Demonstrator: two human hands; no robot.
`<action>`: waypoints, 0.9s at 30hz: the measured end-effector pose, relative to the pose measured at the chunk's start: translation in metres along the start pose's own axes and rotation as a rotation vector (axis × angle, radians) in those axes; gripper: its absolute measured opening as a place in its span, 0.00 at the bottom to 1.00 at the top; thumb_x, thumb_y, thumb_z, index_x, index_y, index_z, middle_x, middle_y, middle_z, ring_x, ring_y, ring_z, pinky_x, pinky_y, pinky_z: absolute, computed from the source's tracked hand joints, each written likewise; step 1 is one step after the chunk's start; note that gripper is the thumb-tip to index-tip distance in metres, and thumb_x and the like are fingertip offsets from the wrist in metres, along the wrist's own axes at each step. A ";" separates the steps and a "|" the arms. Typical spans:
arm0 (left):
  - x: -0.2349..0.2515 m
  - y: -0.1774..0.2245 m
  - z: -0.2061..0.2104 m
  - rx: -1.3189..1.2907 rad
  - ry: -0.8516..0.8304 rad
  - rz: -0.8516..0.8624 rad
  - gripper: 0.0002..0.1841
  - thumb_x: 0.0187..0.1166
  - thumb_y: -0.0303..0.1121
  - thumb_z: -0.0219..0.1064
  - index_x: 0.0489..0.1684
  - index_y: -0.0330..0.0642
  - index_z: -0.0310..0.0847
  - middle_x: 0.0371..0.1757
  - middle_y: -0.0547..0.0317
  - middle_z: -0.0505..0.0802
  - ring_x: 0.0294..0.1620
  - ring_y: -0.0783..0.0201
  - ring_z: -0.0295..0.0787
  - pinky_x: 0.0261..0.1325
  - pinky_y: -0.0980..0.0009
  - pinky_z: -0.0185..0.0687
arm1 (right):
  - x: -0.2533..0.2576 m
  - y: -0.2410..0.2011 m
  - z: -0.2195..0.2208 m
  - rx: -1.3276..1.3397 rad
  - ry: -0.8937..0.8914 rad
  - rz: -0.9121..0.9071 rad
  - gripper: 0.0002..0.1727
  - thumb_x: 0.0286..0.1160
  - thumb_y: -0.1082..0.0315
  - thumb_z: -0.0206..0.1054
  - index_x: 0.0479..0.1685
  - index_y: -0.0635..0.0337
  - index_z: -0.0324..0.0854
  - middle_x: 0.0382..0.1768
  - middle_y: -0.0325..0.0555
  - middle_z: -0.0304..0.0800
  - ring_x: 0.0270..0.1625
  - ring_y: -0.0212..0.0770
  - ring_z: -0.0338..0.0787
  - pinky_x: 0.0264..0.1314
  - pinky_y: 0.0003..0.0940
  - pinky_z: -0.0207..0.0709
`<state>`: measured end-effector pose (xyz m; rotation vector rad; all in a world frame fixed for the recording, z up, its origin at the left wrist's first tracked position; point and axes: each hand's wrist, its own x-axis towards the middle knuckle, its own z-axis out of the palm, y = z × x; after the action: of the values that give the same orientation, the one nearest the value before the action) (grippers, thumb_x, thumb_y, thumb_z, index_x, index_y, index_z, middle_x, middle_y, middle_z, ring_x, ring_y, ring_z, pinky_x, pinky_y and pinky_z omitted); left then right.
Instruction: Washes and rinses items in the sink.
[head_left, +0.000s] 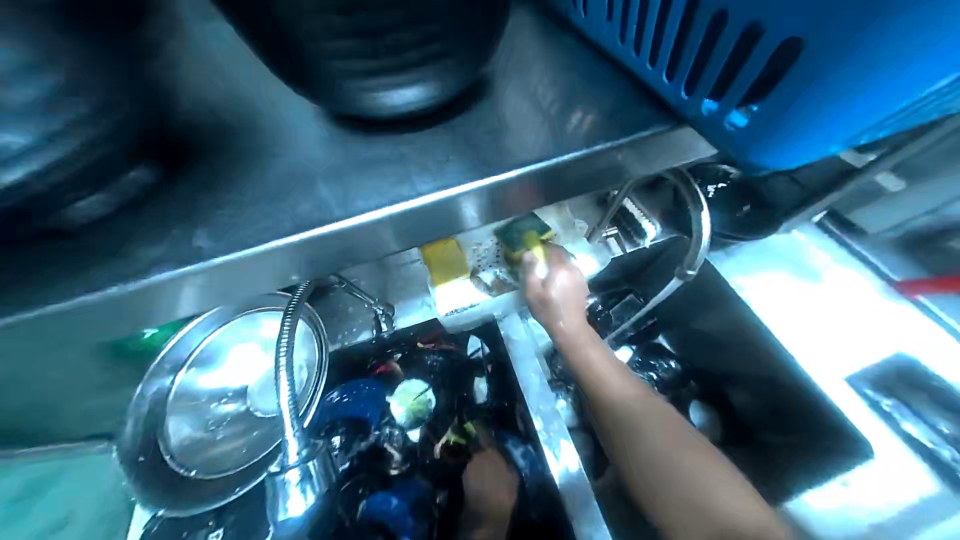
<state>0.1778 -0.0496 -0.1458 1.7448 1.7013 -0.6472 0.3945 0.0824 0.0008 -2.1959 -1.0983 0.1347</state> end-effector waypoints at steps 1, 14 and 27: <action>-0.001 -0.001 0.002 0.009 0.029 -0.016 0.43 0.81 0.46 0.60 0.96 0.45 0.43 0.56 0.41 0.94 0.55 0.42 0.94 0.57 0.44 0.88 | 0.023 -0.012 0.001 -0.148 -0.212 0.040 0.26 0.85 0.48 0.56 0.64 0.58 0.86 0.64 0.58 0.89 0.66 0.59 0.89 0.65 0.64 0.82; 0.003 -0.094 -0.112 -1.327 0.636 0.068 0.19 0.93 0.32 0.53 0.74 0.30 0.74 0.46 0.47 0.95 0.38 0.61 0.94 0.44 0.62 0.92 | -0.067 -0.094 0.027 0.281 -0.383 -0.039 0.18 0.85 0.56 0.62 0.63 0.56 0.87 0.50 0.57 0.94 0.51 0.57 0.94 0.54 0.64 0.86; -0.017 -0.122 -0.127 -1.736 -0.152 0.120 0.31 0.93 0.58 0.42 0.64 0.42 0.81 0.49 0.47 0.93 0.47 0.53 0.92 0.49 0.50 0.89 | -0.223 -0.115 0.146 0.448 -0.541 0.217 0.31 0.83 0.54 0.60 0.84 0.54 0.73 0.82 0.50 0.77 0.86 0.46 0.72 0.92 0.50 0.60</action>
<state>0.0462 0.0279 -0.0568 0.4547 1.1873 0.6649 0.1204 0.0410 -0.0850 -1.8967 -0.9727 1.0178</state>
